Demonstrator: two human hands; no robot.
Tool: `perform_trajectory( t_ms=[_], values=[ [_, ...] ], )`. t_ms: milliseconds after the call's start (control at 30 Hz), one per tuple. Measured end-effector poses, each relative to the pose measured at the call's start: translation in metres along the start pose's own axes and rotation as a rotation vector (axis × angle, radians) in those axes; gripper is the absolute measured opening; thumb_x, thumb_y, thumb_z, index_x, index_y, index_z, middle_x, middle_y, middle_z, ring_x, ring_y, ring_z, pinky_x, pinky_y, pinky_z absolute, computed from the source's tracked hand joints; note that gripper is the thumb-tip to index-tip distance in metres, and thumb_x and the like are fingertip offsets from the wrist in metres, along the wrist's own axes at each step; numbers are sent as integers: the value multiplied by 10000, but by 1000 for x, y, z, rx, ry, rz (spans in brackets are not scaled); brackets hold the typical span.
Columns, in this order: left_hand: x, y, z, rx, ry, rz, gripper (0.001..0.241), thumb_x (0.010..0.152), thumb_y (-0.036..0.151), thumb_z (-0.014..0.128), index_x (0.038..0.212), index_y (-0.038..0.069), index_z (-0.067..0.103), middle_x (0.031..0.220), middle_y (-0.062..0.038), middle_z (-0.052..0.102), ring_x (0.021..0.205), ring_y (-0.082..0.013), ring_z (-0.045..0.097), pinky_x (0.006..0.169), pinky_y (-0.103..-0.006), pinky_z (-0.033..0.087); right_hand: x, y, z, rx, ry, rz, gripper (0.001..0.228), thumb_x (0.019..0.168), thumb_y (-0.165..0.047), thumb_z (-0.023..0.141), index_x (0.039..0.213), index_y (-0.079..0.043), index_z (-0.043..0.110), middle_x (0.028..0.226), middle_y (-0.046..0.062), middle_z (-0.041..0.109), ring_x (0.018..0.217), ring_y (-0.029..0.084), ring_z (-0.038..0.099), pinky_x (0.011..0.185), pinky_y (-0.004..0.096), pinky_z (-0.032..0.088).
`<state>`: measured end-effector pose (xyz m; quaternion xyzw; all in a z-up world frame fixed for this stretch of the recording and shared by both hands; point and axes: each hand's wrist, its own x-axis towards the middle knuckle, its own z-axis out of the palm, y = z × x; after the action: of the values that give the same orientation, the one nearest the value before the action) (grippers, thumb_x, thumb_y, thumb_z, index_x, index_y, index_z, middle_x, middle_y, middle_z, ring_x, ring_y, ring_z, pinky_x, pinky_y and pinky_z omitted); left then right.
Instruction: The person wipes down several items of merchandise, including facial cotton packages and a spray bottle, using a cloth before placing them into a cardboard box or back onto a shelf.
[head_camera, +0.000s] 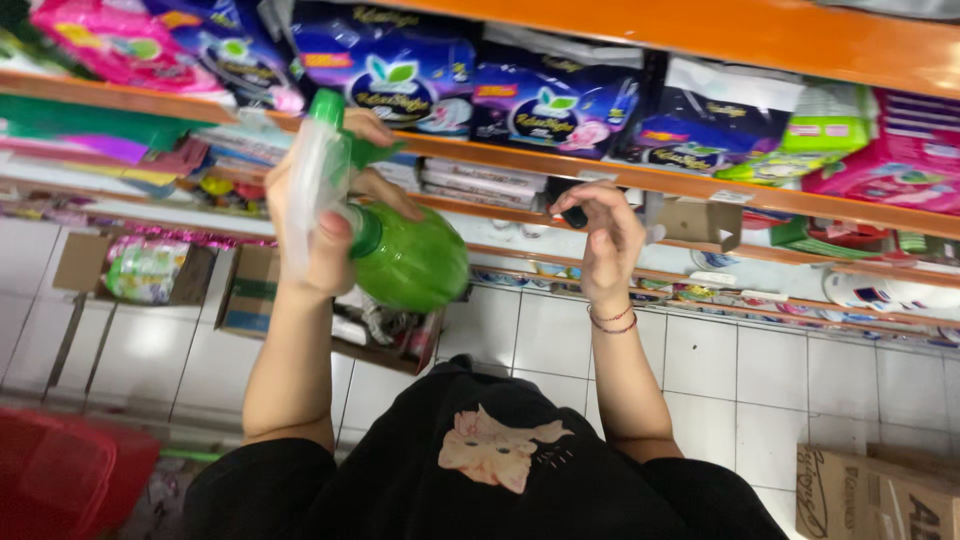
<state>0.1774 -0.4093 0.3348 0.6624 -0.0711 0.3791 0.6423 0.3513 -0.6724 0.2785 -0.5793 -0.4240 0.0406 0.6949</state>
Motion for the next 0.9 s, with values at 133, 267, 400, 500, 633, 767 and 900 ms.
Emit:
perform_trajectory(
  t_ms=[133,267,400,500,633,767,900],
  values=[
    [-17,-19,-12,-607,58,-208,1018,987,735,532,1440,-157,342,1276,-239,557,618,-276,688,592,-383,592,9,11,14,27,-31,9,556,1043,-480,625,1239,38,584,1112,125,616,1038,241,634,924,371,534],
    [-43,-27,-15,-433,113,-164,1022,999,701,534,1592,-71,223,1300,-214,548,694,-305,693,615,-384,590,1,19,24,59,-58,74,540,1046,-462,633,1239,39,579,1097,123,627,1034,236,642,974,398,552],
    [-45,-23,-15,-59,210,-90,977,1036,697,476,1585,-94,312,1342,-216,575,719,-301,744,638,-351,602,6,23,27,69,-94,83,506,1059,-422,642,1251,42,581,1110,118,611,1029,223,627,960,378,539],
    [-48,-14,-15,144,203,-64,837,1055,662,439,1437,-81,487,1314,-201,645,730,-278,778,713,-325,574,3,22,28,39,-138,110,488,1064,-406,632,1255,40,582,1113,120,628,1064,227,636,1001,391,544],
    [-46,-11,-22,-44,313,-19,814,1102,594,466,1476,-125,400,1327,-221,608,843,-325,755,722,-326,615,10,26,33,27,-193,118,452,1063,-377,633,1240,38,598,1103,118,639,1045,222,643,985,377,544],
    [-51,-14,-40,87,390,8,761,1123,569,453,1448,-119,448,1296,-194,649,727,-273,783,712,-280,531,9,30,43,10,-274,117,408,1070,-348,631,1216,32,609,1082,107,634,1022,217,650,962,367,554],
    [-46,-13,-74,209,449,72,702,1116,525,468,1414,-110,498,1300,-174,629,741,-263,796,658,-275,568,7,38,69,26,-309,137,379,1068,-314,635,1217,34,613,1060,105,641,999,210,647,937,362,550]
  ],
)
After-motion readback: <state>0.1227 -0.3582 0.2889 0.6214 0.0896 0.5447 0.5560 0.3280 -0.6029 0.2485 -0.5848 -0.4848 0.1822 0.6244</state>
